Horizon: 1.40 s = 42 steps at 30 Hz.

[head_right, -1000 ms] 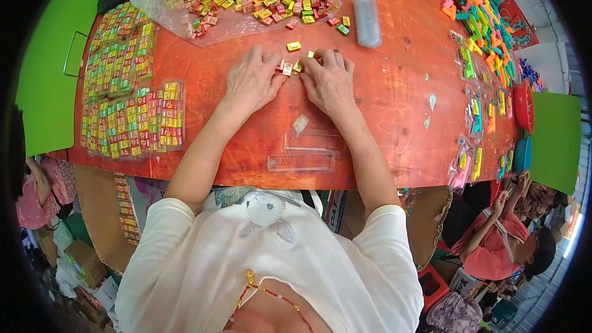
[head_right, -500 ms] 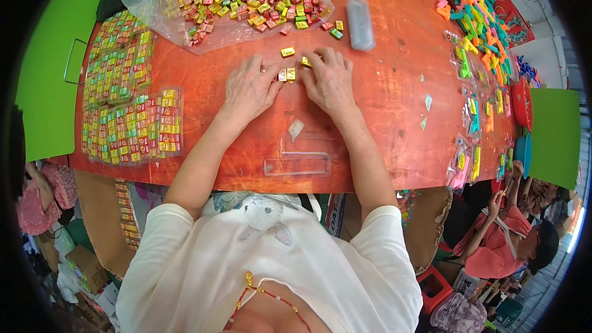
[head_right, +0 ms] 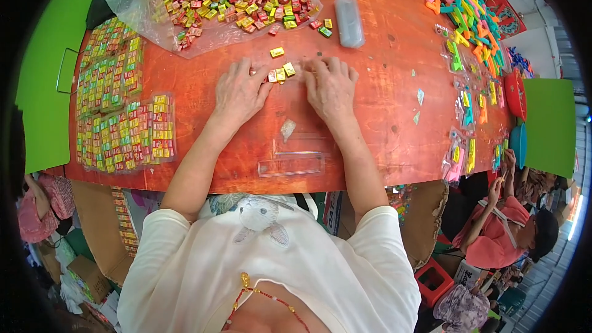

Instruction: Packing small colorful toy tiles into plastic trays and organizing them into a cardboard shipping box.

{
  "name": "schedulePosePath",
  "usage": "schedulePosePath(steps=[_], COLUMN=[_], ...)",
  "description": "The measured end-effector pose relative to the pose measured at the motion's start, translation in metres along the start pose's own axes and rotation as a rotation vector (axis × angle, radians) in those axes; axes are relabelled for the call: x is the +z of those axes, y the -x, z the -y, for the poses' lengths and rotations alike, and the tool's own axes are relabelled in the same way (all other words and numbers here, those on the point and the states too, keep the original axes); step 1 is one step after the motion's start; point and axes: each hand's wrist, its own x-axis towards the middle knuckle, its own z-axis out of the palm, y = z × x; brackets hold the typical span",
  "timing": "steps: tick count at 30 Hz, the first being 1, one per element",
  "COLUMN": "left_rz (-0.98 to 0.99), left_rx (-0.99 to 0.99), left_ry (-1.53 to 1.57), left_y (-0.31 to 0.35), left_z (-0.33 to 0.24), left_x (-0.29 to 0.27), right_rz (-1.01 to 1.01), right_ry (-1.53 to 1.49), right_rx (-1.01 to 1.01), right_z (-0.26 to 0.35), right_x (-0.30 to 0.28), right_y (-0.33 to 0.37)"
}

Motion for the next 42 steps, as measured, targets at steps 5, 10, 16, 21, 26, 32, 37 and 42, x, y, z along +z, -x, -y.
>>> schedulePosePath(steps=[5, 10, 16, 21, 26, 32, 37, 42], left_rz=[0.018, 0.009, 0.021, 0.011, 0.029, 0.142, 0.296, 0.291], left_rx=[0.005, -0.011, 0.012, 0.013, 0.012, -0.117, -0.202, -0.178], left_ry=[-0.006, 0.007, -0.017, -0.032, -0.02, 0.07, 0.023, 0.094], left_y=[0.002, 0.004, 0.001, 0.0, 0.001, 0.009, 0.021, 0.016], left_z=[0.0, 0.0, -0.002, -0.001, 0.001, 0.009, 0.019, 0.018], left_x=[-0.002, -0.001, -0.001, -0.002, -0.004, -0.032, -0.058, -0.047], right_rz=[0.044, 0.014, 0.075, 0.049, 0.178, 0.198, 0.229, 0.179], right_ry=[0.0, 0.078, 0.328, 0.21, -0.038, -0.147, 0.004, -0.034], right_rx=[0.09, 0.051, 0.034, 0.021, 0.007, -0.056, -0.034, -0.121], right_z=[-0.029, -0.033, -0.035, -0.023, -0.008, -0.004, -0.041, -0.019], right_x=[0.002, 0.018, 0.033, 0.024, 0.014, -0.015, -0.01, -0.011], right_y=[0.002, -0.041, -0.062, -0.044, -0.024, -0.003, 0.013, -0.001])
